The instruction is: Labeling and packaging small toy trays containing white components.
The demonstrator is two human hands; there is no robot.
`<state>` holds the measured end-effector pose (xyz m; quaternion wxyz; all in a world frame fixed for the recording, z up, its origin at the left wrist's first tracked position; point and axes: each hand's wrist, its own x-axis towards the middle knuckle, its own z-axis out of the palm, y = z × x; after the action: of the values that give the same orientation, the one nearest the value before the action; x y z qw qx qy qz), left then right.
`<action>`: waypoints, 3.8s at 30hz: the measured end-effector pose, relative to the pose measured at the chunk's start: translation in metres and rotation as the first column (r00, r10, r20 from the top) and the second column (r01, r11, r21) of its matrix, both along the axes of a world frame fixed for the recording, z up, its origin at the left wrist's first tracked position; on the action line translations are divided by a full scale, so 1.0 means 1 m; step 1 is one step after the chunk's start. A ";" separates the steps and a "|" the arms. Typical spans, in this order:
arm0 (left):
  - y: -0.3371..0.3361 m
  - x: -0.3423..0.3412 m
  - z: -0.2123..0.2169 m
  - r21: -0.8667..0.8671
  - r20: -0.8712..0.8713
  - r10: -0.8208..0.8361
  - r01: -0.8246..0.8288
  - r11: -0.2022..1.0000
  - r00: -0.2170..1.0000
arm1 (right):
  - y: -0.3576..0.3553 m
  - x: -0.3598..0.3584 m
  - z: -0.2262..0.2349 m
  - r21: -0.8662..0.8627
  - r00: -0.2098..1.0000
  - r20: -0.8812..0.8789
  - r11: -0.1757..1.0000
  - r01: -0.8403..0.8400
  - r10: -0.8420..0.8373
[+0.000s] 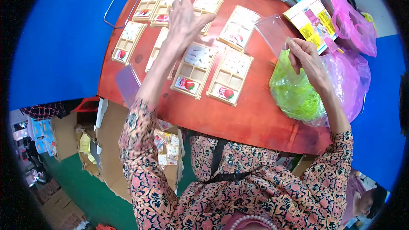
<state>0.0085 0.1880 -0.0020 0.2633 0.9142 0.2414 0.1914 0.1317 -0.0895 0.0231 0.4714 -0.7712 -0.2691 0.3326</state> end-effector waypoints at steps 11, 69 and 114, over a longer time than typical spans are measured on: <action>0.012 0.065 -0.058 0.255 -0.280 0.079 -0.006 0.967 0.957 | -0.014 0.008 -0.009 0.026 0.998 -0.055 1.000 0.010 -0.008; -0.111 -0.044 0.004 -0.838 0.459 0.265 0.513 -0.188 0.848 | 0.072 -0.071 0.021 0.086 0.826 -0.380 0.905 -0.416 0.415; 0.100 0.037 -0.076 0.440 -0.259 0.362 -0.225 0.869 0.895 | 0.068 -0.035 0.011 0.140 0.921 -0.347 0.981 -0.136 0.177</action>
<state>0.0453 0.2879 -0.0782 -0.0059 0.9190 0.3762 0.1175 0.0968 -0.0210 0.0343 0.5271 -0.6458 -0.2579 0.4884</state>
